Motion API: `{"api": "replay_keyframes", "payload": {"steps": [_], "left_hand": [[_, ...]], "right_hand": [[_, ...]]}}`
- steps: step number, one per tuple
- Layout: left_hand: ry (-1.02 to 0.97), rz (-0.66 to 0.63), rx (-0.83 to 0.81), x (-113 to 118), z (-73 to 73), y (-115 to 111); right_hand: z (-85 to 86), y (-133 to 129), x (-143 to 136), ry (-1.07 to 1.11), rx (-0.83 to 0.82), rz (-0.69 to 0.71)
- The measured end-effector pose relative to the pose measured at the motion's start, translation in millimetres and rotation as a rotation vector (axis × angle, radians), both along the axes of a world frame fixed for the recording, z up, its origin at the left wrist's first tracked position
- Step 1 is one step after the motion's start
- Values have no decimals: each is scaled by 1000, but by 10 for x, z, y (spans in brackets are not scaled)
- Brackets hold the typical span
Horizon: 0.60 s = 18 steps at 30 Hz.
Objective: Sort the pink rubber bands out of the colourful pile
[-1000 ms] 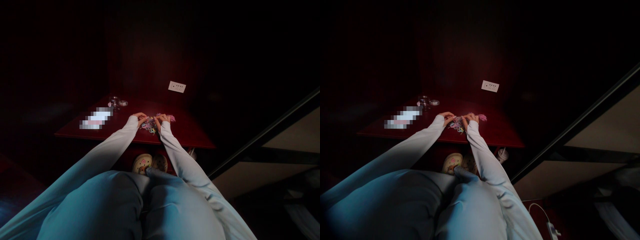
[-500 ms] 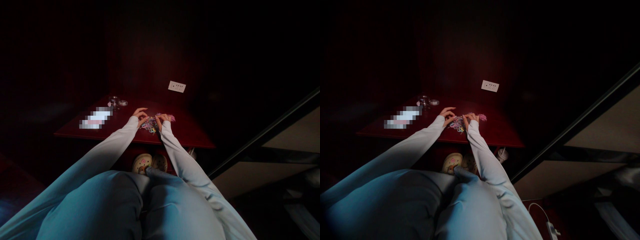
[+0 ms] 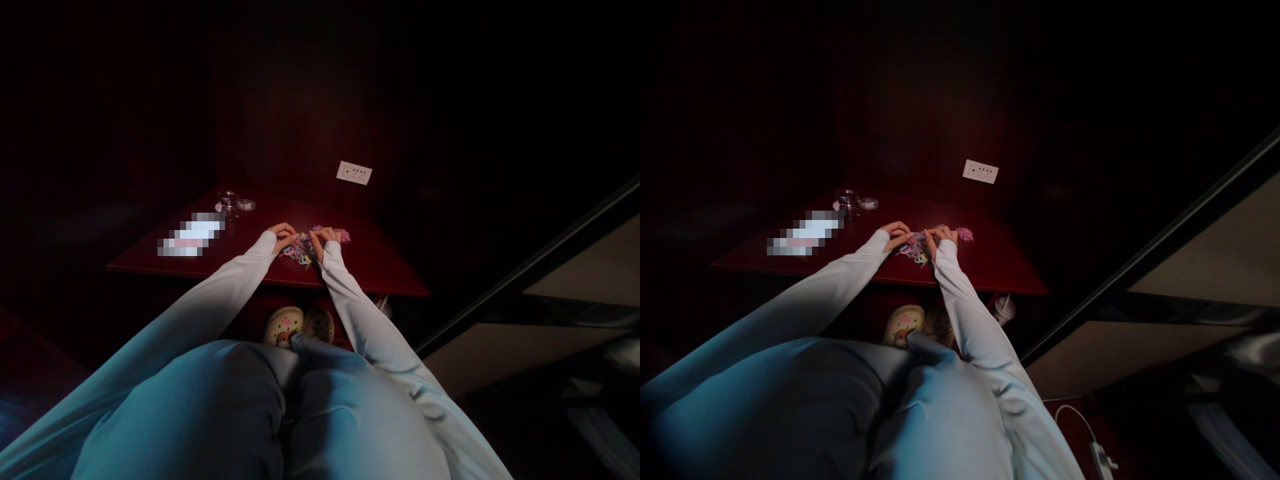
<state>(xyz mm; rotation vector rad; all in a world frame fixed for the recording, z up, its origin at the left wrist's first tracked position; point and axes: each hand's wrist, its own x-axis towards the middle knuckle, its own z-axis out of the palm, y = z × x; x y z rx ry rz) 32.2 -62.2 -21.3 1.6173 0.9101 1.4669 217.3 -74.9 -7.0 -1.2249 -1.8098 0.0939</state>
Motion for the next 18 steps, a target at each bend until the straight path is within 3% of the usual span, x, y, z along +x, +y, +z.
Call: {"api": "replay_keyframes", "payload": {"steps": [13, 18], "left_hand": [[65, 81, 34, -75, -5, 31], [33, 42, 41, -65, -29, 58]], "right_hand": [[-44, 51, 8, 21, 12, 26], [-36, 42, 11, 2, 10, 21]]}}
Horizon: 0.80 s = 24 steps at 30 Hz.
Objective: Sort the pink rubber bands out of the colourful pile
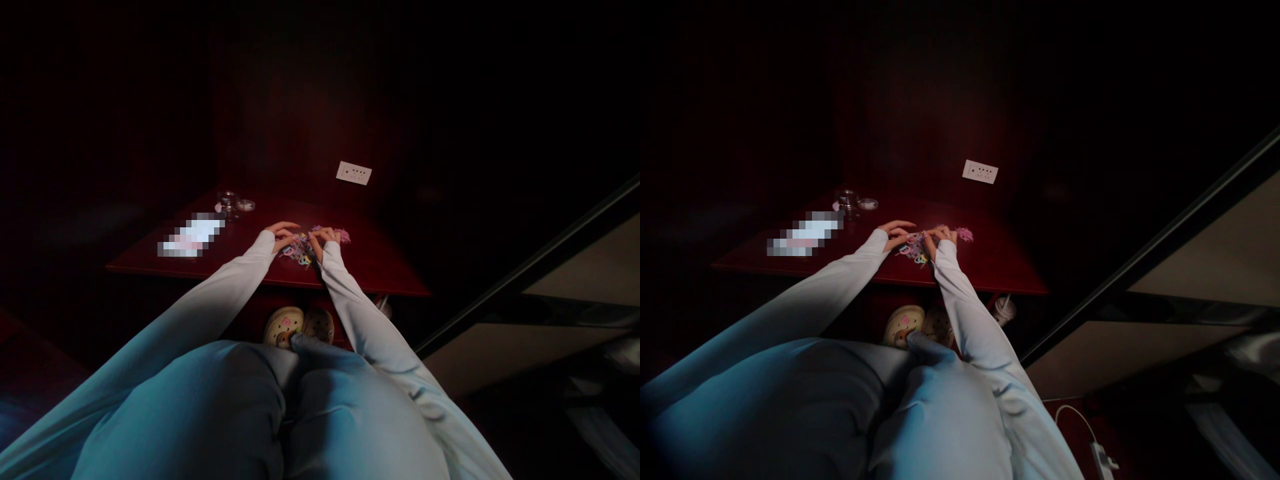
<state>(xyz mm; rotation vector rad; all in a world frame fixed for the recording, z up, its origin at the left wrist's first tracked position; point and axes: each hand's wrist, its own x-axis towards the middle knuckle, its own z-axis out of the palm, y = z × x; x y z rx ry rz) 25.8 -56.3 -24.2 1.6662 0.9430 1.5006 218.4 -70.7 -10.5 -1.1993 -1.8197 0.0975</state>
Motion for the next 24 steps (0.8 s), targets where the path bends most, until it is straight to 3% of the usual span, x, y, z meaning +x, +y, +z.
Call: {"api": "replay_keyframes", "payload": {"steps": [12, 19, 24], "left_hand": [[83, -15, -44, 30, -55, 54], [110, 150, -37, 34, -49, 13], [80, 156, -57, 41, -44, 25]], "right_hand": [[-1, -17, 1, 42, 6, -4], [-16, 4, 23, 83, 2, -3], [-62, 93, 38, 132, 27, -50]]}}
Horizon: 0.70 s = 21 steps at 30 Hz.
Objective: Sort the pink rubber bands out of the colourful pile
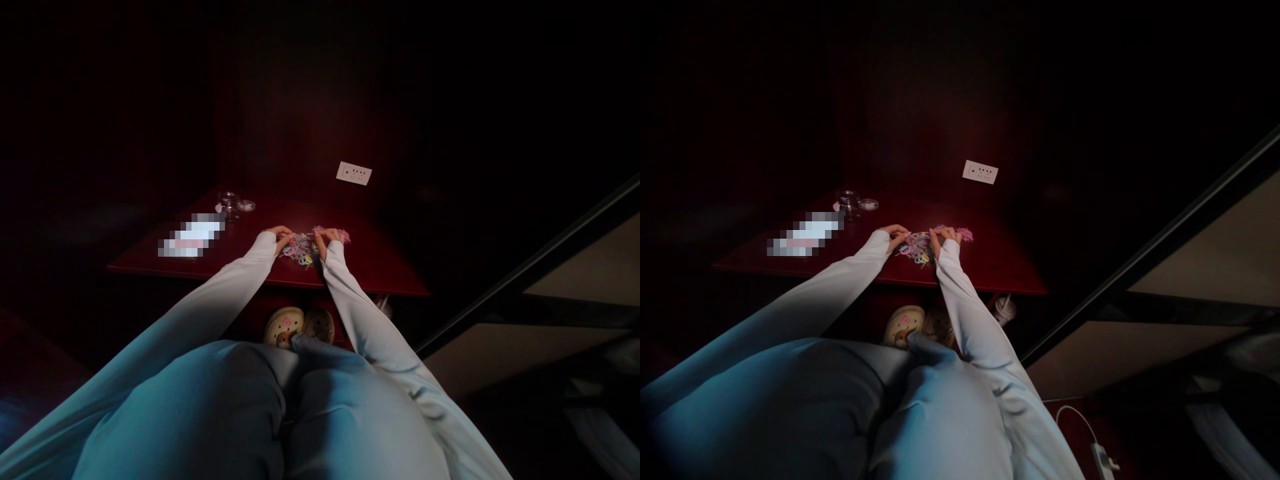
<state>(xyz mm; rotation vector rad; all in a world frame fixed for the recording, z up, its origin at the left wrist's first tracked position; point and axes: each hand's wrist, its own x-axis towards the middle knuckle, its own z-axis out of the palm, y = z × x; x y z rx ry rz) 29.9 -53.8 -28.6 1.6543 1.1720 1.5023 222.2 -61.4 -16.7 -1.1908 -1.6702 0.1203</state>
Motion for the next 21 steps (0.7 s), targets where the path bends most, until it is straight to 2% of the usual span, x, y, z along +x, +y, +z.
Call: {"api": "replay_keyframes", "payload": {"steps": [3, 6, 9, 12, 16, 21], "left_hand": [[-54, -11, 4, 2, -11, 16], [-72, -20, -12, 4, -21, 34], [-68, -14, -31, 9, -35, 51], [-60, -8, -31, 14, -56, 66], [-30, -3, -9, 10, -67, 74], [4, -57, 20, 15, -57, 54]], "right_hand": [[1, 89, 88, 39, -13, -70], [53, 146, 282, 105, -67, -213], [124, 155, 518, 177, -185, -393], [164, 157, 702, 207, -282, -498], [157, 211, 833, 135, -310, -511], [121, 310, 903, 41, -323, -465]]}}
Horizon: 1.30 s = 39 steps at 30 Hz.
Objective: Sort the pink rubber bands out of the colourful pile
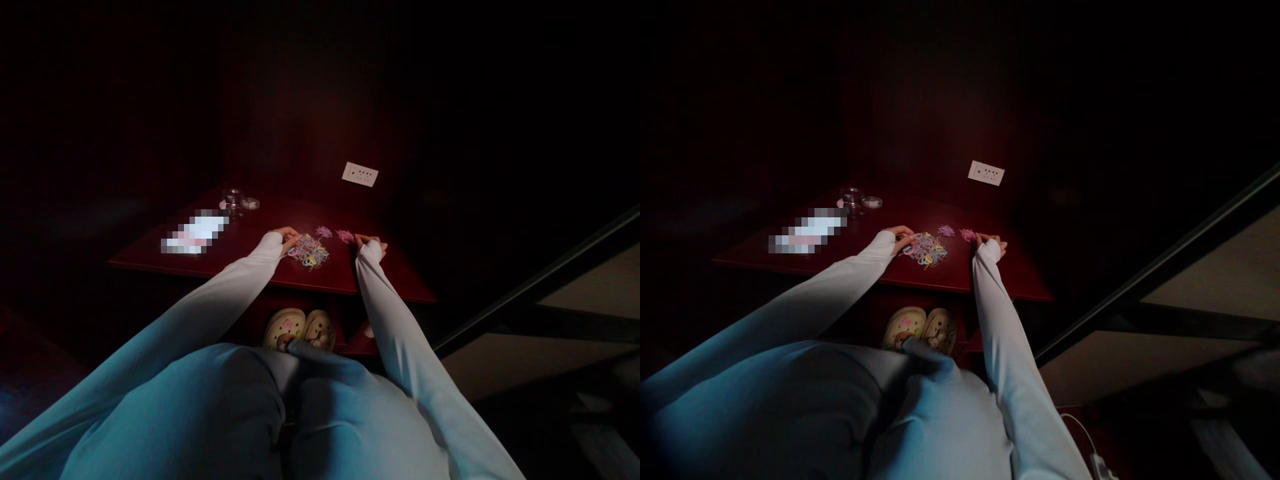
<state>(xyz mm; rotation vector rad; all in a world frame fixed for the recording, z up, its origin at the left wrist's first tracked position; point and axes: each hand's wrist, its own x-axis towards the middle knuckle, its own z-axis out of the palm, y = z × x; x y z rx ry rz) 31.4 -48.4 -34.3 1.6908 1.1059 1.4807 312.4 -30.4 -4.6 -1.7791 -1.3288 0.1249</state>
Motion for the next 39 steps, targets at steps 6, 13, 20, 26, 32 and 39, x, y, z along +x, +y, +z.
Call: {"api": "replay_keyframes", "payload": {"steps": [6, 13, 20, 26, 32, 39], "left_hand": [[-25, 41, 33, 37, -13, -31], [4, -13, 5, -11, 48, -54], [-1, 17, 8, 10, 52, -71], [58, 29, 30, 21, 81, -94], [69, 16, 40, 18, 84, -89], [24, -27, 18, 38, 92, -118]], "right_hand": [[-46, 30, -23, 143, 49, -132], [22, -155, -119, 86, 169, -74], [98, -404, -546, -551, 215, 550], [73, -453, -796, -651, 224, 627], [48, -437, -816, -648, 240, 611], [42, -426, -819, -632, 247, 614]]}}
